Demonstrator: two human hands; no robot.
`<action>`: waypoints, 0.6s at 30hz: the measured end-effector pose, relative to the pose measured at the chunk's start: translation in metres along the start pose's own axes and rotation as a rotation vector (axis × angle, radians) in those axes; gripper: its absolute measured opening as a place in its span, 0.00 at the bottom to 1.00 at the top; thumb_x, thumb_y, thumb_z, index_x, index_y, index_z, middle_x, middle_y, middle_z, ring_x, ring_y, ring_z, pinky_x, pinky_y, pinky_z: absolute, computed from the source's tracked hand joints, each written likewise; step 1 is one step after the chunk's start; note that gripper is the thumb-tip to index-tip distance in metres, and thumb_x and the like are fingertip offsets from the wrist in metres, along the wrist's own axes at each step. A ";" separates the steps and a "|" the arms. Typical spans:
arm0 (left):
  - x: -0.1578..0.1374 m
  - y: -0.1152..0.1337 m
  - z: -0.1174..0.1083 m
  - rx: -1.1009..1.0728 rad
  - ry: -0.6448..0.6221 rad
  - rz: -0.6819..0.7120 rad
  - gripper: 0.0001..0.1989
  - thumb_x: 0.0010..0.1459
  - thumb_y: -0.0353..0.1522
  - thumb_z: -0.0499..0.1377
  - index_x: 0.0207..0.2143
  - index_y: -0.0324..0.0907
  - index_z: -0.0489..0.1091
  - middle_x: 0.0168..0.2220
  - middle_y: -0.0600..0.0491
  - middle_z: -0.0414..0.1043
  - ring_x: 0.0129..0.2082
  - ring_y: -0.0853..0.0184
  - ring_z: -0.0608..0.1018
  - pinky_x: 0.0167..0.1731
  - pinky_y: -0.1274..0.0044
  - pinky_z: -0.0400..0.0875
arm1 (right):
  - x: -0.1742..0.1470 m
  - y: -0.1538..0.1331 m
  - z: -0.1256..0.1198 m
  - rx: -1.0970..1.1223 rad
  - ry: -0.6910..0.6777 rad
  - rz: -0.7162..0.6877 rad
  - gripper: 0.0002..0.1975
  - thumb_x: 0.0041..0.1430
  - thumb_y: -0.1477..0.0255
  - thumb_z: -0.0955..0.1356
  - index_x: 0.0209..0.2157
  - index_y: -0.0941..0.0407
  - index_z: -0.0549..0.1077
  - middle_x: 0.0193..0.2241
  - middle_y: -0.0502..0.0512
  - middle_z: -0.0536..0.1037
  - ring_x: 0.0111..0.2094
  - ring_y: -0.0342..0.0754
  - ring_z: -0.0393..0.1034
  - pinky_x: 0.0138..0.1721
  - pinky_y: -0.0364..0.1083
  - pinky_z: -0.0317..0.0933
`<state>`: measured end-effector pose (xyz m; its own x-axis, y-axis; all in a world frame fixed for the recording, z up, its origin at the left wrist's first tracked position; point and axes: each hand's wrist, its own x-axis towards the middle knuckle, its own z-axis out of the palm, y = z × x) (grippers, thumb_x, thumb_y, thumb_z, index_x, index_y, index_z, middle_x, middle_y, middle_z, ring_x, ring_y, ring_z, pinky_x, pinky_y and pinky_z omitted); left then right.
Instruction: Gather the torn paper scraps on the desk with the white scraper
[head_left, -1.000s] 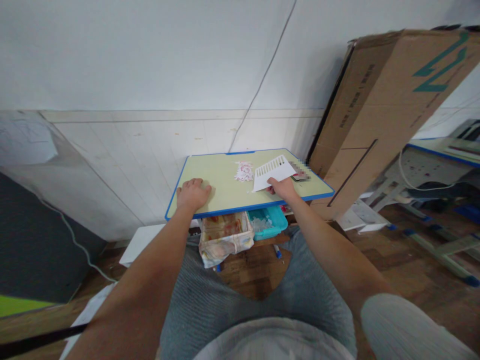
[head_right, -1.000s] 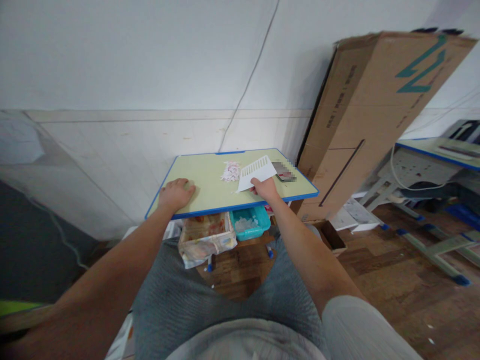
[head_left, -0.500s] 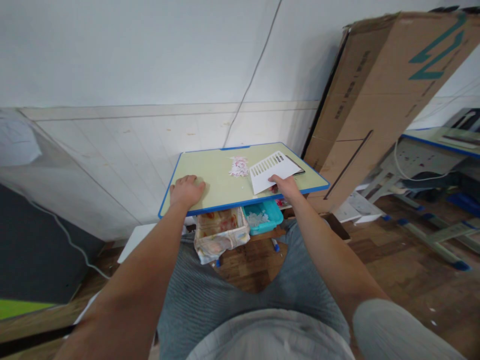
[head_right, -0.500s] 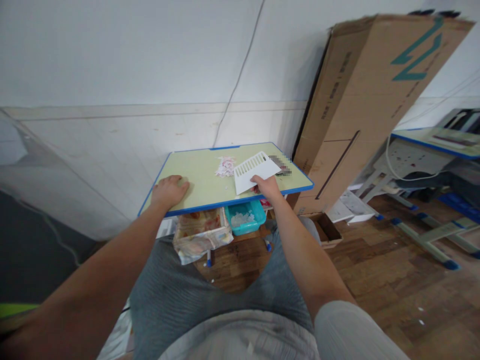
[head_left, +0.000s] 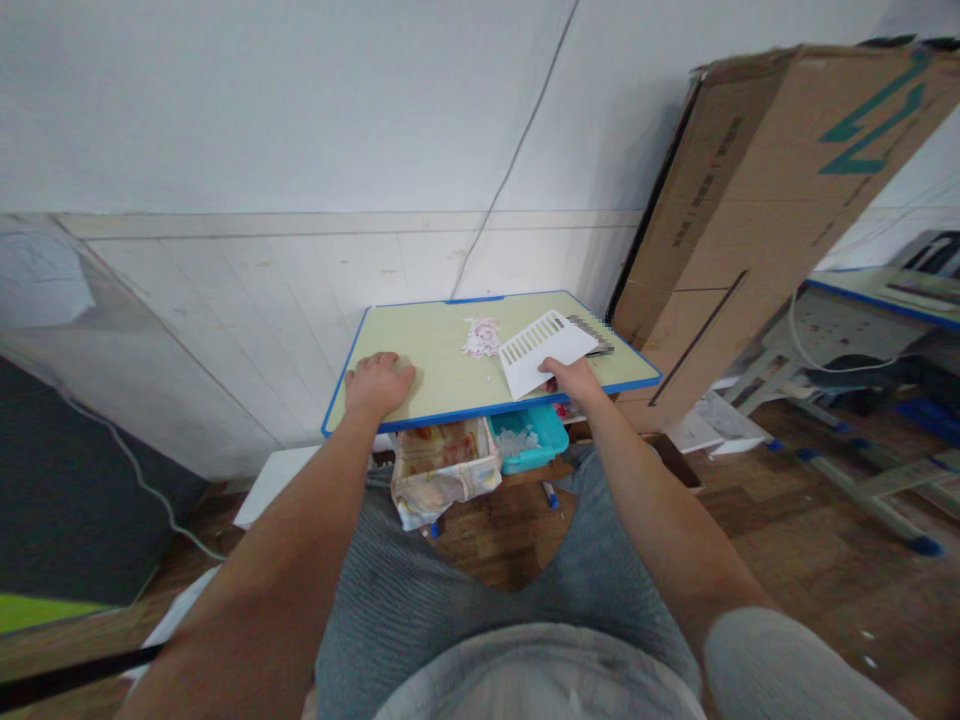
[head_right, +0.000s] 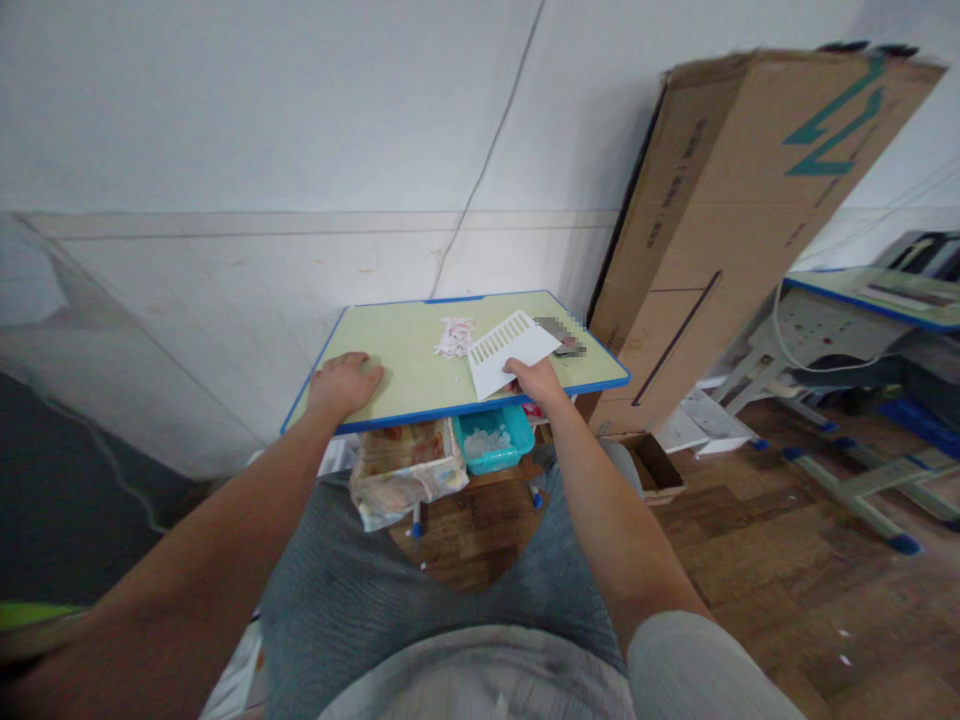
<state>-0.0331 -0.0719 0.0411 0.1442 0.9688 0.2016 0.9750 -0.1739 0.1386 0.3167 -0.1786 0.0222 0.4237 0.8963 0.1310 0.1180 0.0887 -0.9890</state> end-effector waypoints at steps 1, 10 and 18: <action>0.000 0.000 0.000 0.004 -0.003 -0.001 0.34 0.78 0.47 0.50 0.73 0.39 0.77 0.78 0.33 0.74 0.77 0.39 0.75 0.75 0.50 0.70 | 0.000 0.000 0.000 0.009 0.004 0.000 0.07 0.47 0.73 0.73 0.30 0.51 0.74 0.19 0.47 0.78 0.19 0.47 0.68 0.21 0.44 0.63; 0.001 0.000 0.003 0.009 0.019 0.002 0.32 0.79 0.46 0.52 0.73 0.41 0.77 0.79 0.35 0.74 0.77 0.39 0.75 0.74 0.50 0.71 | 0.015 0.005 0.002 0.091 0.156 -0.020 0.07 0.55 0.71 0.75 0.33 0.50 0.74 0.21 0.48 0.80 0.21 0.48 0.73 0.25 0.43 0.71; 0.003 -0.002 0.006 0.009 0.019 -0.001 0.33 0.79 0.47 0.51 0.73 0.40 0.77 0.79 0.36 0.74 0.78 0.40 0.74 0.75 0.51 0.69 | 0.031 0.007 0.013 0.012 0.161 0.019 0.07 0.62 0.73 0.77 0.33 0.51 0.77 0.22 0.52 0.83 0.23 0.52 0.79 0.30 0.46 0.77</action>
<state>-0.0338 -0.0670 0.0353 0.1399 0.9654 0.2199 0.9766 -0.1712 0.1301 0.3188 -0.1445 0.0188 0.5645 0.8166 0.1204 0.0986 0.0781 -0.9921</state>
